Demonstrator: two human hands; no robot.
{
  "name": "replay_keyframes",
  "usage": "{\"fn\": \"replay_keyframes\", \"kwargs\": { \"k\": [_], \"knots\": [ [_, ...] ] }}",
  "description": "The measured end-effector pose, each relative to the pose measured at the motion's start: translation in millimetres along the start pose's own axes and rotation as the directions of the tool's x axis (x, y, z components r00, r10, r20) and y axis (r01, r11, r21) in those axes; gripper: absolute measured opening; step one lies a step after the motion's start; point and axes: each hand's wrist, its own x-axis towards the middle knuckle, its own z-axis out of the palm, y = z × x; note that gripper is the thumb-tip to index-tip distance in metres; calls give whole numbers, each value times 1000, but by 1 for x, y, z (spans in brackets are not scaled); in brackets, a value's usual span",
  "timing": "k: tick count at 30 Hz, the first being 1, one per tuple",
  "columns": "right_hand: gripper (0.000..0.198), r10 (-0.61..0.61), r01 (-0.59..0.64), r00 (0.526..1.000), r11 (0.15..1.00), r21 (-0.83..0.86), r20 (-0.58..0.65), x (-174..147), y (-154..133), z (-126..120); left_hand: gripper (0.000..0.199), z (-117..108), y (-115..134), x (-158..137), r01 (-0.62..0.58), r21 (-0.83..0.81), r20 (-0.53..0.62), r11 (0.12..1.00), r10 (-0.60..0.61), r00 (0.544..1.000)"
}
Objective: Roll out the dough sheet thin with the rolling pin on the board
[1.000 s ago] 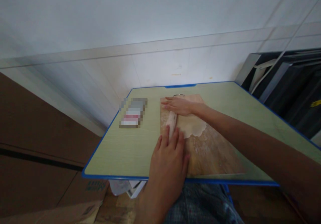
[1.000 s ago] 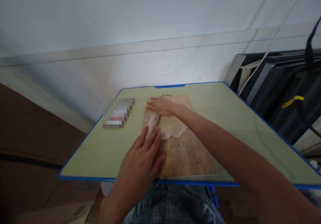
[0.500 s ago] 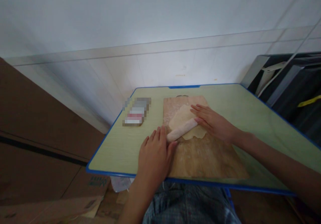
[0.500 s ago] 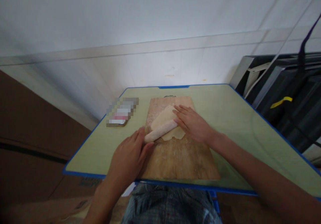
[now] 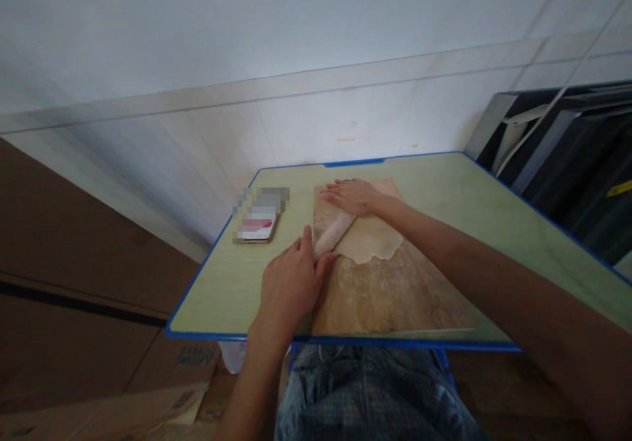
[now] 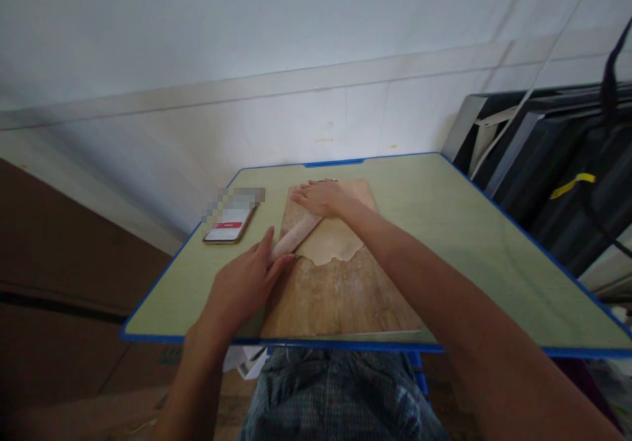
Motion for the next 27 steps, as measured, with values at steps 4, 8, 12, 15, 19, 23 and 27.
{"fn": "replay_keyframes", "kwargs": {
  "k": [4,8,12,15,19,23,27],
  "knots": [
    [48,-30,30,999,1000,-3,23,8,-1,-1,58,0,-3,1,-19,-43,12,999,19,1000],
    [50,-32,33,999,999,26,-37,-17,3,0,56,1,5,-9,-48,-90,15,995,50,999],
    [53,-77,83,992,994,65,-100,-50,12,2,53,4,20,-21,-77,-100,-4,992,77,997],
    [54,-91,100,987,993,65,-134,-55,14,3,52,4,23,-22,-84,-72,-32,994,82,996],
    [50,-36,37,995,999,16,-97,-27,7,4,45,2,8,-7,-57,-70,-30,996,55,998],
    [46,-63,62,998,998,-27,-10,12,0,4,40,1,-15,12,-114,-199,11,973,118,993],
    [45,-119,121,993,990,-71,26,28,-3,1,42,3,-19,12,-112,-203,-16,973,111,994]
  ]
}}
